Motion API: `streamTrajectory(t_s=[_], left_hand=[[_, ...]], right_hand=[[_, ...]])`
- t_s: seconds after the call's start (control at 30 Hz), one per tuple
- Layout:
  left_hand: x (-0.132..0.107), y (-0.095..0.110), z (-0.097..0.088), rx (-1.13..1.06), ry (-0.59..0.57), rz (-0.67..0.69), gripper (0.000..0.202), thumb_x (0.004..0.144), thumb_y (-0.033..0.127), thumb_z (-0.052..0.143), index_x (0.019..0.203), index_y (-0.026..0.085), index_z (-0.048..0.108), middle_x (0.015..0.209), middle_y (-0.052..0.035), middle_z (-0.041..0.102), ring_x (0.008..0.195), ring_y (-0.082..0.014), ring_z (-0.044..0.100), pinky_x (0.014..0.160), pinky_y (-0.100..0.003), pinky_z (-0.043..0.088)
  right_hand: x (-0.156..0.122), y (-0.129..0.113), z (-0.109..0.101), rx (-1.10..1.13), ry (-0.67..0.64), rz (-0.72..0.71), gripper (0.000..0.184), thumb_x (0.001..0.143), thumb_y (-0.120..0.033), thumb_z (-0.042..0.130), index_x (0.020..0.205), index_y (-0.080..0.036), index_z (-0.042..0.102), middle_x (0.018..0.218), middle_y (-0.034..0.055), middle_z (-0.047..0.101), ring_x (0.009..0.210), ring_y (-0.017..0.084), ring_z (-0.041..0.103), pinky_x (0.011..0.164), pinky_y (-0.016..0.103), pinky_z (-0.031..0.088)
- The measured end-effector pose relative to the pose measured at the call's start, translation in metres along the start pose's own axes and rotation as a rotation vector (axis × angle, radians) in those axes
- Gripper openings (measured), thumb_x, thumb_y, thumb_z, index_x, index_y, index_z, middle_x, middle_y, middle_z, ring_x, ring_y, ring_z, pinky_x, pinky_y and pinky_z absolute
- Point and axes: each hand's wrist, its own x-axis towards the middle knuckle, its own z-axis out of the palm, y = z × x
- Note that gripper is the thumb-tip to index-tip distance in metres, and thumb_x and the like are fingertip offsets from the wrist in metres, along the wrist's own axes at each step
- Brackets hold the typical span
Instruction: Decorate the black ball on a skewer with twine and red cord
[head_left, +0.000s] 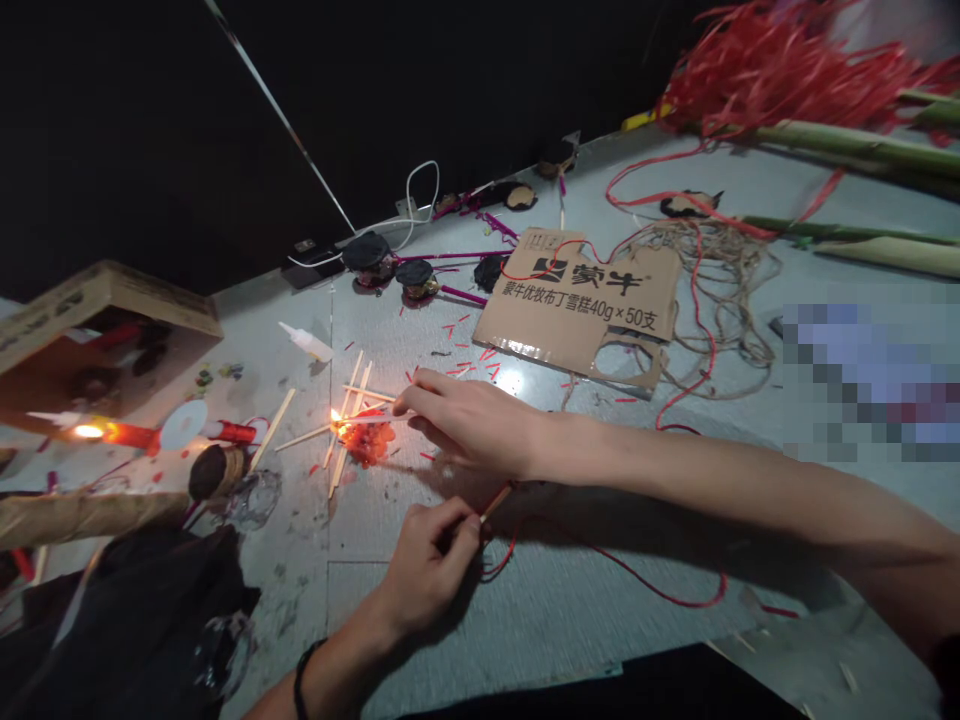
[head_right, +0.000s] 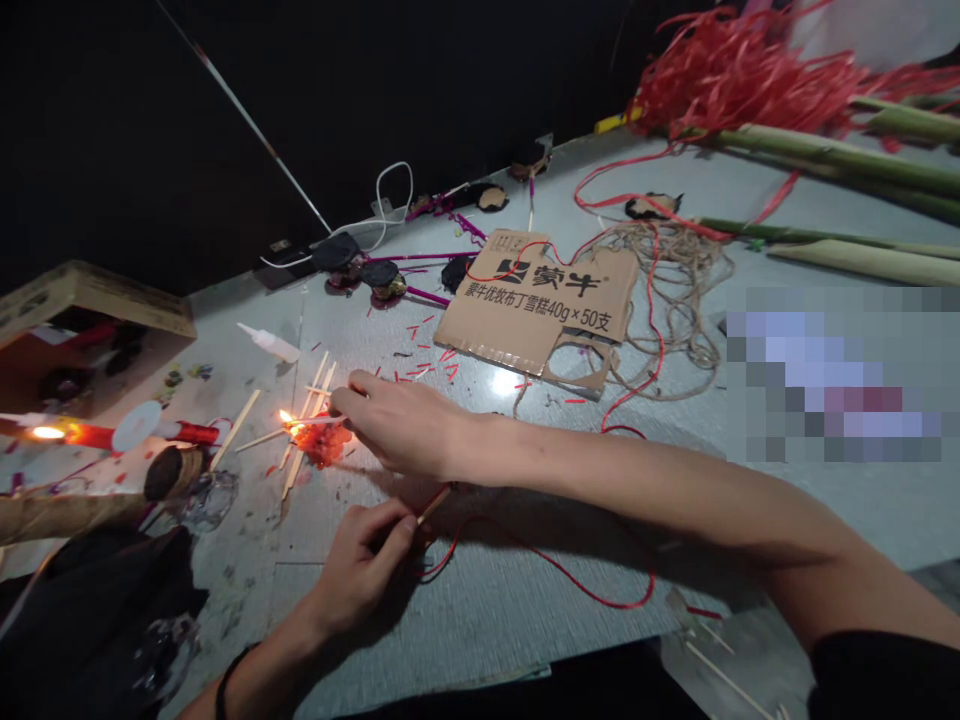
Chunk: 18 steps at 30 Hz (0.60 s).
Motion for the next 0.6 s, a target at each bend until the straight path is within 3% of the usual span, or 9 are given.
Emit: streamTrajectory(t_s=[0.43, 0.6], left_hand=[[-0.0003, 0.0, 0.0007, 0.012, 0.009, -0.007, 0.038, 0.106, 0.037, 0.05, 0.074, 0.02, 0.062, 0.057, 0.001, 0.053, 0.052, -0.0122, 0.046, 0.052, -0.029, 0.035], [-0.0001, 0.0004, 0.0013, -0.019, 0.0, -0.029, 0.038, 0.106, 0.038, 0.05, 0.075, 0.019, 0.062, 0.058, 0.0001, 0.055, 0.054, -0.0123, 0.047, 0.052, -0.028, 0.035]], right_hand=[[-0.0014, 0.0004, -0.0005, 0.09, -0.007, 0.015, 0.028, 0.103, -0.007, 0.053, 0.13, -0.013, 0.06, 0.132, 0.0176, 0.065, 0.095, 0.02, 0.069, 0.075, 0.032, 0.052], [-0.0017, 0.0016, 0.0001, 0.078, -0.003, 0.009, 0.028, 0.106, -0.009, 0.048, 0.132, -0.014, 0.06, 0.131, 0.0171, 0.066, 0.095, 0.021, 0.066, 0.077, 0.033, 0.051]])
